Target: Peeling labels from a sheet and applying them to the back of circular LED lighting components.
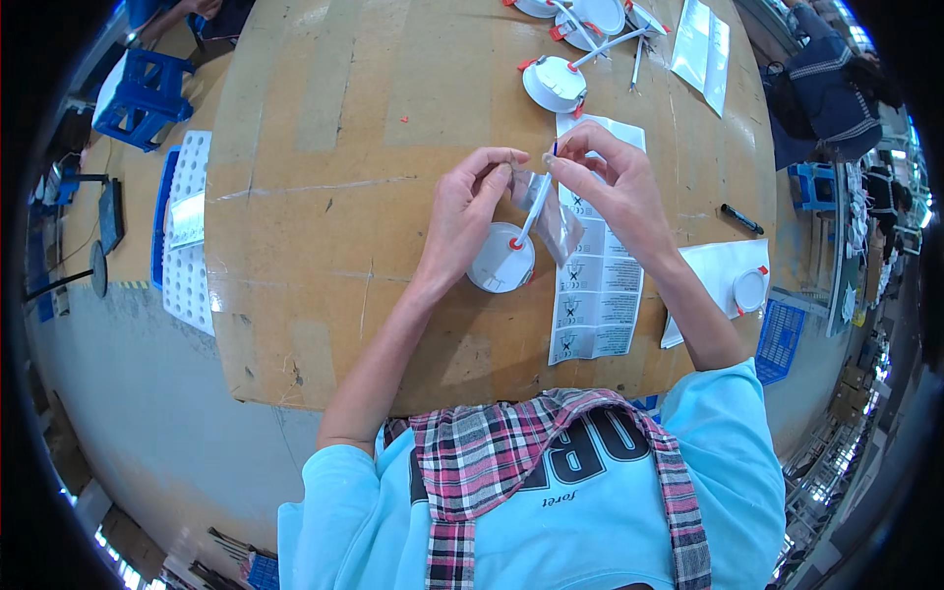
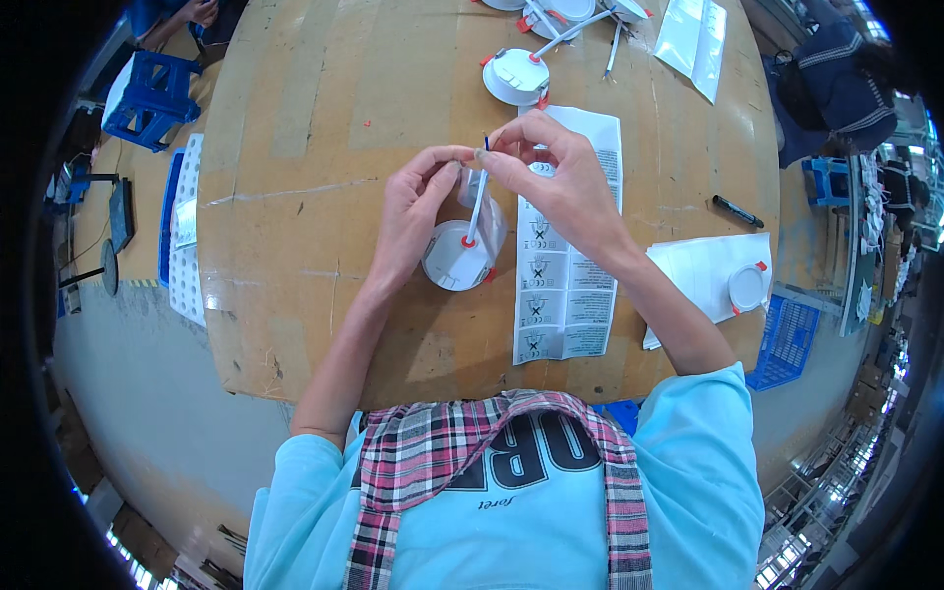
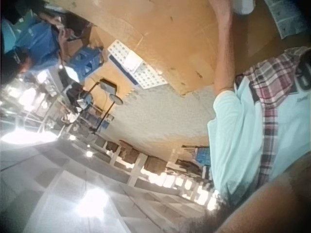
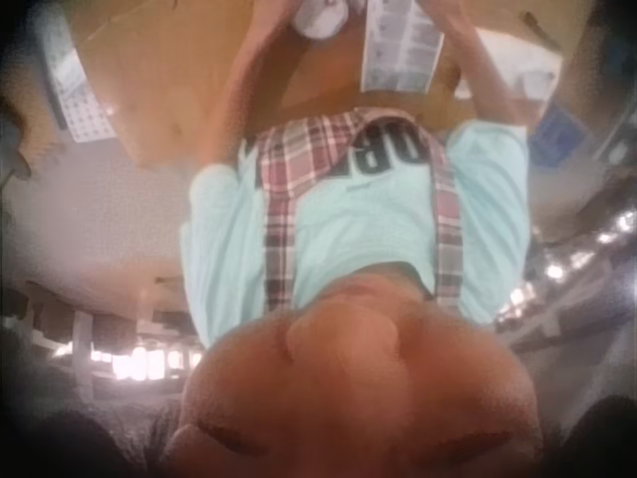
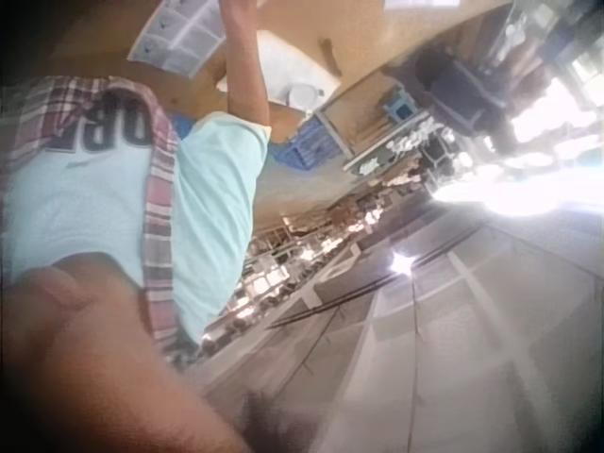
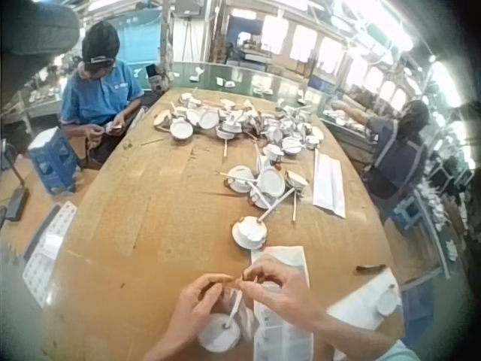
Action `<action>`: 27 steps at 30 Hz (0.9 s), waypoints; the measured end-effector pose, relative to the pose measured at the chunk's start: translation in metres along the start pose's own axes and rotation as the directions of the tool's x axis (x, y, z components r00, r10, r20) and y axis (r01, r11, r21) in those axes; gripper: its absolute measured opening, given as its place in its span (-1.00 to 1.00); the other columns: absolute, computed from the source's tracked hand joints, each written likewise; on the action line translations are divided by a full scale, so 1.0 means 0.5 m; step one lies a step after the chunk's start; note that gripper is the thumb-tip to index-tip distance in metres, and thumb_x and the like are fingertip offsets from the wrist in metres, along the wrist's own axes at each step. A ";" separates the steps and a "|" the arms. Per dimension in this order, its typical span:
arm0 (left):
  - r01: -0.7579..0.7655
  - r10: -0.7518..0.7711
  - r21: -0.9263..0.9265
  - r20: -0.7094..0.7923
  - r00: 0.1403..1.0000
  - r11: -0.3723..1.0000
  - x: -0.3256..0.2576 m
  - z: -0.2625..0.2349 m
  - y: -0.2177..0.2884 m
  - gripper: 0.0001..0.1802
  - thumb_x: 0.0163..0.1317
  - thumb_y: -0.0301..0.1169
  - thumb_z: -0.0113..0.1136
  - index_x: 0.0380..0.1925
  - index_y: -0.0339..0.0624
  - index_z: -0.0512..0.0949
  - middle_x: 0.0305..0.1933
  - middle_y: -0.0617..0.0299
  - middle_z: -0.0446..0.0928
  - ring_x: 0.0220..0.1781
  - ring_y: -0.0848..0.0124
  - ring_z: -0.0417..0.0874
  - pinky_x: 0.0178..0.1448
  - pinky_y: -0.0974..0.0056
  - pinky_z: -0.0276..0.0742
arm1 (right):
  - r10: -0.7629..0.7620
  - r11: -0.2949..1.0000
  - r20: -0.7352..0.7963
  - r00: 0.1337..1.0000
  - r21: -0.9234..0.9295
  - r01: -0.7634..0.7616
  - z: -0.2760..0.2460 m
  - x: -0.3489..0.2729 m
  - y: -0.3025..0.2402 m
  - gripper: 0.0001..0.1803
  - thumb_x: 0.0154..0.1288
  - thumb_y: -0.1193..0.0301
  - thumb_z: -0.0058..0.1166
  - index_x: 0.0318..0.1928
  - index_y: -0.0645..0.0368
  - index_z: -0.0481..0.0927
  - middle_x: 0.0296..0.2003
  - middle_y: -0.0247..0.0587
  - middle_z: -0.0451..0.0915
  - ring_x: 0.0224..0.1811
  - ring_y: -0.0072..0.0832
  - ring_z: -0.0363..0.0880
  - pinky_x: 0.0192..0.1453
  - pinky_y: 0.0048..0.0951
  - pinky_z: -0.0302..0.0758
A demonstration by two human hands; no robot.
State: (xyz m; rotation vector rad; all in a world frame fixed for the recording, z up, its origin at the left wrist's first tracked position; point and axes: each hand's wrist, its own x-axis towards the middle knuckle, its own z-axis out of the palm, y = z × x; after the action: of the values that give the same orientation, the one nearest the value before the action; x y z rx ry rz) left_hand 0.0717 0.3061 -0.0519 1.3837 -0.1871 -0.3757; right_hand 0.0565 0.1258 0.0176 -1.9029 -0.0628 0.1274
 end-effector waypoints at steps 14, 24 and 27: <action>0.151 -0.117 -0.299 0.129 0.985 0.942 -0.001 -0.031 0.031 -0.67 0.33 -0.37 0.02 0.02 -0.28 0.52 -0.10 0.19 0.60 -0.02 0.51 0.58 0.07 0.35 0.48 | 0.170 0.973 -0.020 0.985 0.161 -0.165 0.005 -0.015 0.021 -0.77 0.38 0.33 0.00 -0.21 0.30 0.51 -0.37 -0.28 0.58 -0.31 -0.60 0.56 -0.12 -0.50 0.51; 0.034 -0.032 -0.110 0.023 0.999 0.993 0.006 -0.028 0.016 -0.89 0.28 -0.41 0.23 -0.32 -0.22 0.61 -0.34 0.34 0.61 -0.24 0.62 0.58 -0.08 0.46 0.48 | 0.173 0.936 0.034 0.984 0.305 -0.175 0.021 -0.020 0.041 -0.77 0.44 0.27 -0.02 -0.18 0.18 0.53 -0.34 -0.39 0.55 -0.27 -0.70 0.50 -0.12 -0.59 0.45; 0.049 -0.052 -0.125 -0.020 0.998 0.991 0.005 -0.023 0.010 -0.89 0.28 -0.41 0.22 -0.34 -0.23 0.60 -0.37 0.34 0.60 -0.30 0.63 0.57 -0.14 0.48 0.47 | 0.161 0.942 0.031 0.987 0.294 -0.163 0.032 -0.027 0.044 -0.76 0.46 0.25 -0.03 -0.19 0.18 0.52 -0.36 -0.41 0.51 -0.27 -0.72 0.46 -0.14 -0.61 0.42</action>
State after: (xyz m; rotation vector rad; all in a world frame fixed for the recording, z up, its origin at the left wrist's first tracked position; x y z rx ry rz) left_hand 0.0786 0.3167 -0.0494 1.2714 -0.1078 -0.4062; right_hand 0.0406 0.1319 -0.0073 -1.6054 0.1044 0.2411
